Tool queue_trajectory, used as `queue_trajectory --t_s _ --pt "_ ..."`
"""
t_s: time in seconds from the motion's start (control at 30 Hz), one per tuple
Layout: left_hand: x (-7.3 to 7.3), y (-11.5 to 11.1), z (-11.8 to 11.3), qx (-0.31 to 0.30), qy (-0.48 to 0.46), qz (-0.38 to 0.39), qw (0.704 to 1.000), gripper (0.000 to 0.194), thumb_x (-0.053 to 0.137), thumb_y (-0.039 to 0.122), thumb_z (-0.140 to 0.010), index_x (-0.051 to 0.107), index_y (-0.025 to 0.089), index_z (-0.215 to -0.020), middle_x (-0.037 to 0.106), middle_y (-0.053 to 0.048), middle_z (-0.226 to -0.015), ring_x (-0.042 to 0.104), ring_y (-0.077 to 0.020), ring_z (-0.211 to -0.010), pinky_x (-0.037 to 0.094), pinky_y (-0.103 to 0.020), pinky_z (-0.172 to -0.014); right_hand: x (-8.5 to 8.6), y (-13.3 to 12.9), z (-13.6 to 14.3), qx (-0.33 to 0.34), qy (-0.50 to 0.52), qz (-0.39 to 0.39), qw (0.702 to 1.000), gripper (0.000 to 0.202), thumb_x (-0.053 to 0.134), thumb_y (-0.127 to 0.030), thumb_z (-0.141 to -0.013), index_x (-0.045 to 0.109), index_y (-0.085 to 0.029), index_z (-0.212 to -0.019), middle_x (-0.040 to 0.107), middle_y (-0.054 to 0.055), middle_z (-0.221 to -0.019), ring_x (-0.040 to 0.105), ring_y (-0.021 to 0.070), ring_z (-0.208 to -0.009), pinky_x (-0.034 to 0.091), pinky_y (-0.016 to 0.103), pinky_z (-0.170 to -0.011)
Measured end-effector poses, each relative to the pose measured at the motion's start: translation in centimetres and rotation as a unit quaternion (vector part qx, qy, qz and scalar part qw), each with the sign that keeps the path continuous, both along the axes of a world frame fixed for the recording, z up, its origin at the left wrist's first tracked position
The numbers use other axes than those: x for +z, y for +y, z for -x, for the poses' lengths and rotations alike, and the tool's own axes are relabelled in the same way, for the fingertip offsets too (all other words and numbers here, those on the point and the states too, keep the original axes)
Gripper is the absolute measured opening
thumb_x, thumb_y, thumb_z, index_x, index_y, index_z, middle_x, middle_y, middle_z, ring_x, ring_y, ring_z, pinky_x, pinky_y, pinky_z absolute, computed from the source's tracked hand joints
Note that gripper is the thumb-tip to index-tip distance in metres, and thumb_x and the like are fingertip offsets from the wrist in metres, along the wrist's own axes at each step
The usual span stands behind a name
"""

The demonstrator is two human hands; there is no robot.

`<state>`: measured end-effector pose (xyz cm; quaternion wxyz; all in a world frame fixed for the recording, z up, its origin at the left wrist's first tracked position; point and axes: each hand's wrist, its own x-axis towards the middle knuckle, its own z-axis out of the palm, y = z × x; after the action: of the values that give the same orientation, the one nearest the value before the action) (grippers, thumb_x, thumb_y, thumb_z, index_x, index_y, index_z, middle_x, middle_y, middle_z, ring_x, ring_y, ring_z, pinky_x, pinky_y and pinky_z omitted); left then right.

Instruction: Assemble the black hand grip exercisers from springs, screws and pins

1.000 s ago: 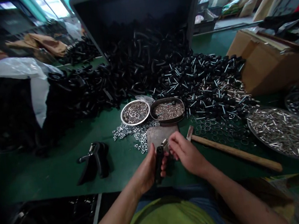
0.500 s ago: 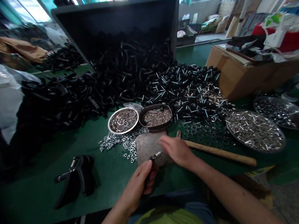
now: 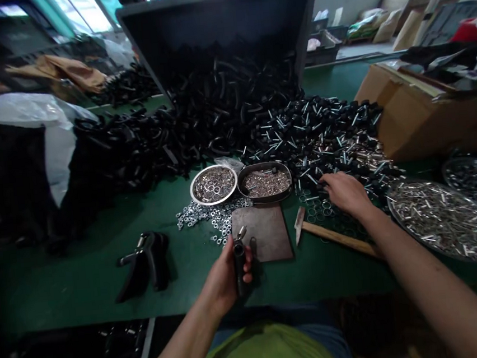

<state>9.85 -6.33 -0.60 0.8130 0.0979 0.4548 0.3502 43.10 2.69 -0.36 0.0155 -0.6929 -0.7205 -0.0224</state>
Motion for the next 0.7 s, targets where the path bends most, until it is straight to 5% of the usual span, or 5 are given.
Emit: queue_trajectory --t_s 0.17,0.4,0.7 --pt "0.2 1.2 -0.2 0.066 -0.069 0.049 0.994 0.029 0.048 0.038 -0.084 0.052 0.013 -0.069 0.044 0.001 -0.056 0.037 -0.0067 -0.046 0.029 -0.017 -0.041 -1.5 -0.4 1.1 -0.014 0.032 -0.019 0.999 0.03 0.04 -0.027 -0.088 0.06 -0.02 -0.109 0.065 0.008 -0.108 0.06 0.0219 -0.092 0.042 0.031 -0.072" --pt "-0.2 0.9 0.0 0.084 -0.107 0.039 0.99 0.024 0.047 0.03 -0.083 0.052 0.013 -0.067 0.045 0.001 -0.054 0.037 -0.0072 -0.044 0.03 -0.018 -0.041 -1.7 -0.3 3.1 -0.028 -0.047 -0.008 0.998 0.035 0.047 -0.045 -0.086 0.06 -0.021 -0.108 0.065 0.01 -0.101 0.054 0.027 -0.097 0.04 0.035 -0.071" --pt "-0.1 0.9 0.1 0.074 -0.109 0.052 0.99 0.024 0.048 0.031 -0.081 0.053 0.013 -0.068 0.044 0.001 -0.054 0.038 -0.0076 -0.045 0.03 -0.019 -0.041 -0.9 1.0 4.1 0.074 -0.055 0.004 0.996 0.023 0.048 -0.018 -0.083 0.062 -0.019 -0.102 0.065 0.009 -0.093 0.055 0.0228 -0.088 0.041 0.032 -0.07"
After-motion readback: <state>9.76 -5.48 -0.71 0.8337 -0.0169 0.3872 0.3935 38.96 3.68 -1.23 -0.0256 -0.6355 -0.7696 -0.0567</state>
